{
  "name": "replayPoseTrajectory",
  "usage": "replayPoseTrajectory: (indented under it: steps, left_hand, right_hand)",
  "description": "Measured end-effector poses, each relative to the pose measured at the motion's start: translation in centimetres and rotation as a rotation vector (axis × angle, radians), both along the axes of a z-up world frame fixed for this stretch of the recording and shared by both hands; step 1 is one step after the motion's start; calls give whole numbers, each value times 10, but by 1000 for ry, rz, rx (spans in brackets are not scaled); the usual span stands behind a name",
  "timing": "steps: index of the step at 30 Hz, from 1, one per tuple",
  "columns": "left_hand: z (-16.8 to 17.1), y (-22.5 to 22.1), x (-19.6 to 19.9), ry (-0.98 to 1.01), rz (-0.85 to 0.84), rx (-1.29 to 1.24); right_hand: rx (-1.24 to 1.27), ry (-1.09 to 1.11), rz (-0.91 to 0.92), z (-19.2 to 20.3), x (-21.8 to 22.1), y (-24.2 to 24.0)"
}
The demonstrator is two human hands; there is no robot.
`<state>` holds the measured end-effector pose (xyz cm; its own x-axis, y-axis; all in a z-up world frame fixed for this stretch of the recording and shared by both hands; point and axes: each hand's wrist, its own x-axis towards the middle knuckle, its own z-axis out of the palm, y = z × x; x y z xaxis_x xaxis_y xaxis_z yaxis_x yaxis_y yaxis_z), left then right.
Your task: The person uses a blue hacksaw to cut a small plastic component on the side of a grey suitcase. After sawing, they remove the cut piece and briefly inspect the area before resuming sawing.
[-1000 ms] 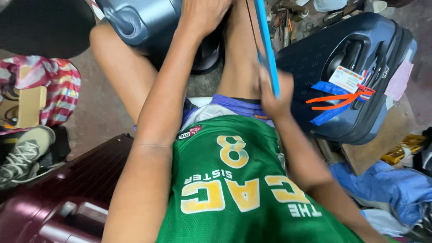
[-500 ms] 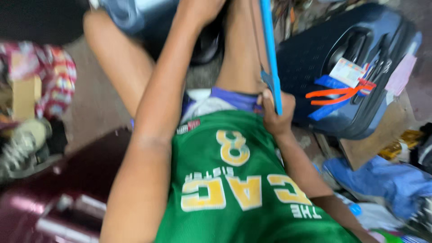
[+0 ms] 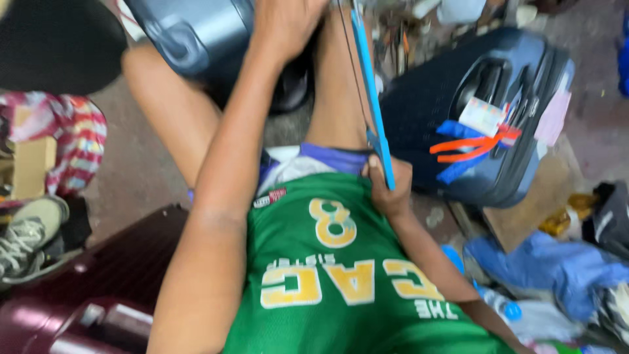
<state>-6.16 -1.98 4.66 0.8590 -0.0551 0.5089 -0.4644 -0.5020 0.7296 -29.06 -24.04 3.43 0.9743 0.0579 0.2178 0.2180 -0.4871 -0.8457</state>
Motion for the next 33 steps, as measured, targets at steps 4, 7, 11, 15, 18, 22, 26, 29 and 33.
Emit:
replayPoseTrajectory:
  steps: [4,7,11,15,18,22,26,29,33]
  left_hand:
    - [-3,10,30,-146,-4,-66]
    - [0,13,36,-128,20,-20]
    - [-2,12,31,22,24,-6]
    - [-1,10,28,39,60,-3]
    - [-5,5,22,32,36,-18]
    - [-1,8,27,0,25,18]
    - [6,11,38,5,27,27]
    - [1,15,33,42,64,9]
    - [-7,8,25,-1,15,-29]
  right_hand:
    - [16,-69,-59,4,109,39]
    - [72,-297,41,12,180,64]
    - [38,-145,-21,-5,135,42]
    - [71,-68,30,-19,26,8]
    - [96,-62,-2,-14,33,8]
    - [161,-454,59,-2,151,56]
    - [122,-262,41,0,182,59]
    - [19,-67,-32,-11,93,29]
    - [90,31,19,-16,8,0]
